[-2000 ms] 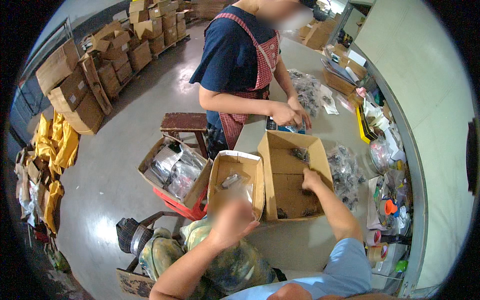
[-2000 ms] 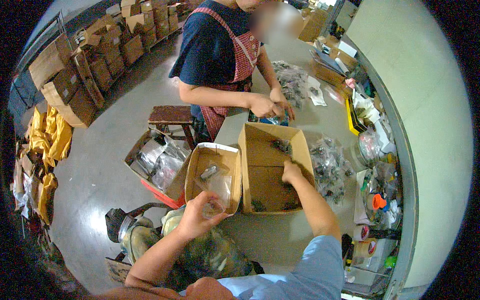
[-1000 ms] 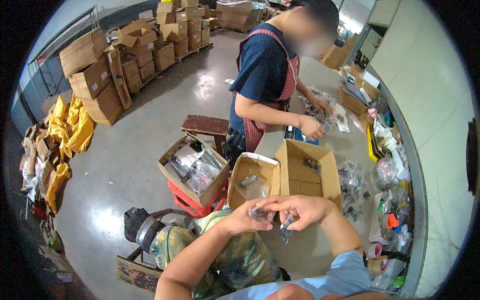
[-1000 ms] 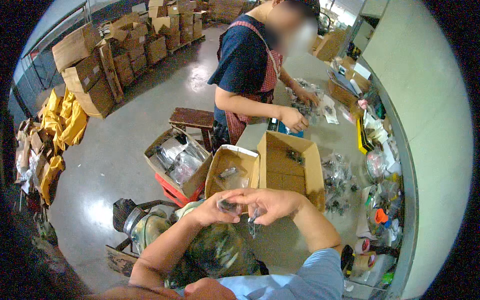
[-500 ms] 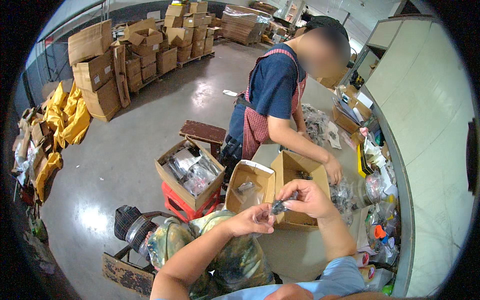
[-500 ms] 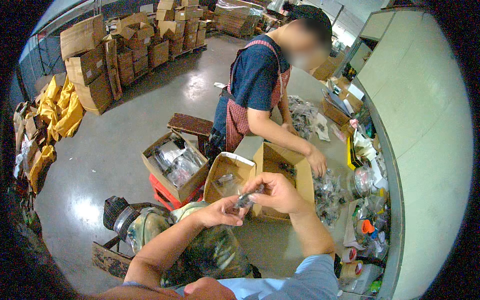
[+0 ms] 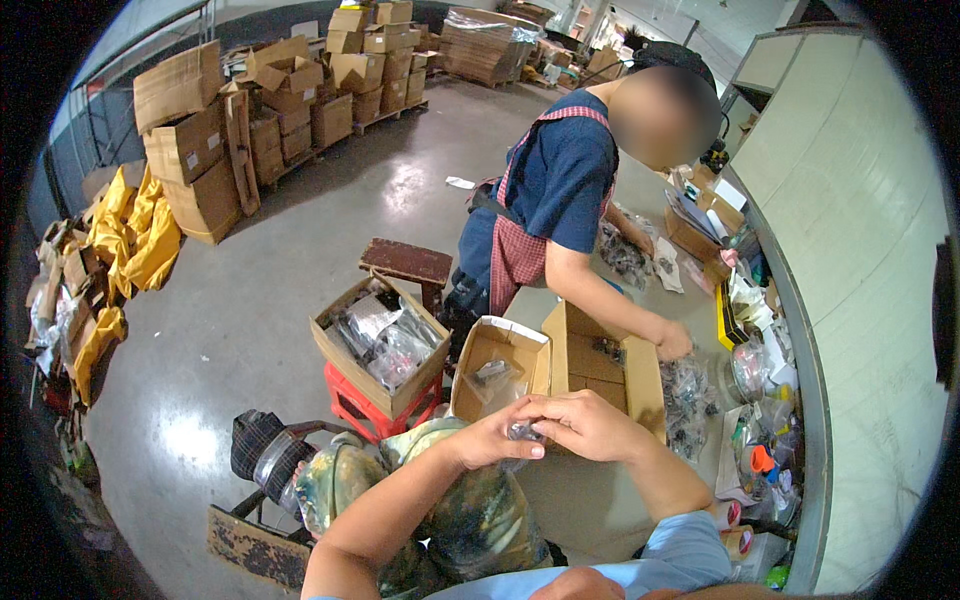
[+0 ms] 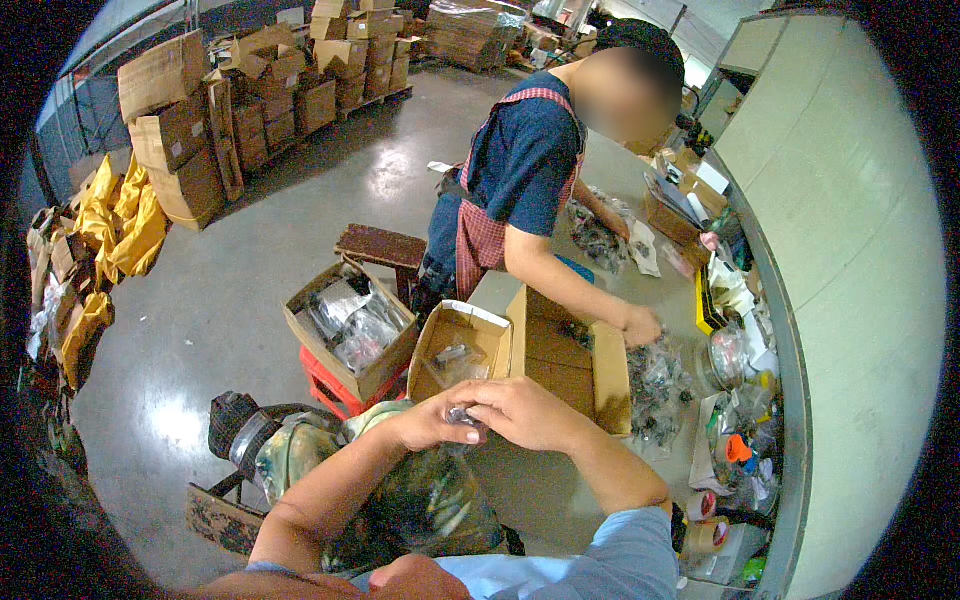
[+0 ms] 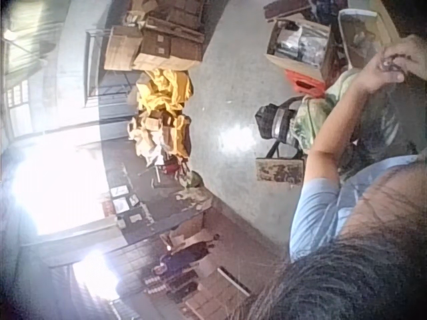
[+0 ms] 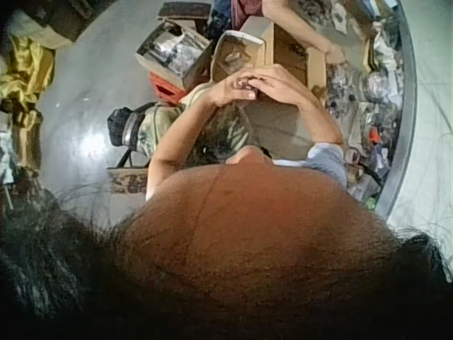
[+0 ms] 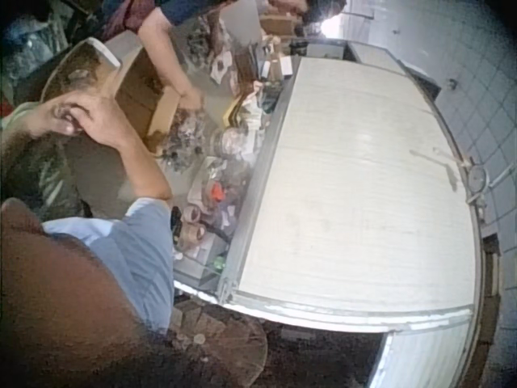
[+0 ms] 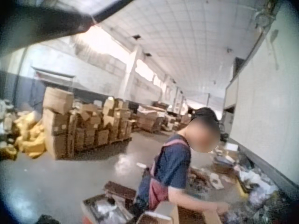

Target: The person sorts small metal hardware components from various boxes and bags into a small plastic cup by hand.

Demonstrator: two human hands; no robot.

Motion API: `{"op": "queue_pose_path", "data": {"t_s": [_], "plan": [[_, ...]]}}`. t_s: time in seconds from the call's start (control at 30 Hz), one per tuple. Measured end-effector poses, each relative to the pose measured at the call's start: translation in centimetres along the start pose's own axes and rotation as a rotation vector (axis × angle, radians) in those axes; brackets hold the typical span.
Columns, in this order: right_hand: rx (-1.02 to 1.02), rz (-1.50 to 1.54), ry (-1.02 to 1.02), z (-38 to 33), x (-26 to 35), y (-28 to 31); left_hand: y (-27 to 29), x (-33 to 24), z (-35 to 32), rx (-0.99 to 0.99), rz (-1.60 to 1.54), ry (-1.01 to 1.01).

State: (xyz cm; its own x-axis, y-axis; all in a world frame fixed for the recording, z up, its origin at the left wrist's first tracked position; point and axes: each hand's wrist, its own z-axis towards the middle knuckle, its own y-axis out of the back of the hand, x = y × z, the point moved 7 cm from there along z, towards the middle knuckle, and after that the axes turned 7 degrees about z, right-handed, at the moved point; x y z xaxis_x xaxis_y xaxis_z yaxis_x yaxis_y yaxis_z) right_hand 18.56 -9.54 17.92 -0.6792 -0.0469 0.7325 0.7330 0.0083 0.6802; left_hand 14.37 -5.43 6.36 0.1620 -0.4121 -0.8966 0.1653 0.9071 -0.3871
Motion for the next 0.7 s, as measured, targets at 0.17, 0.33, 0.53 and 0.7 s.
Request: {"op": "queue_pose_path", "data": {"t_s": [0.17, 0.33, 0.53, 0.7], "plan": [[-0.006, -0.072, 0.043, -0.4, 0.5, 0.0, -0.1, -0.1, -0.3, 0.022, -0.213, 0.046], [0.096, -0.351, 0.145, -1.1, 0.6, -1.1, -0.2, -0.4, -0.4, 0.017, -0.170, 0.033], [0.048, -0.349, 0.112, -1.0, -0.3, -1.9, -0.8, -0.2, 0.1, 0.090, -0.102, 0.013], [-0.084, -0.295, 0.165, -1.3, -0.5, -1.5, -0.3, -0.9, 0.5, -0.016, -0.055, -0.082]]}}
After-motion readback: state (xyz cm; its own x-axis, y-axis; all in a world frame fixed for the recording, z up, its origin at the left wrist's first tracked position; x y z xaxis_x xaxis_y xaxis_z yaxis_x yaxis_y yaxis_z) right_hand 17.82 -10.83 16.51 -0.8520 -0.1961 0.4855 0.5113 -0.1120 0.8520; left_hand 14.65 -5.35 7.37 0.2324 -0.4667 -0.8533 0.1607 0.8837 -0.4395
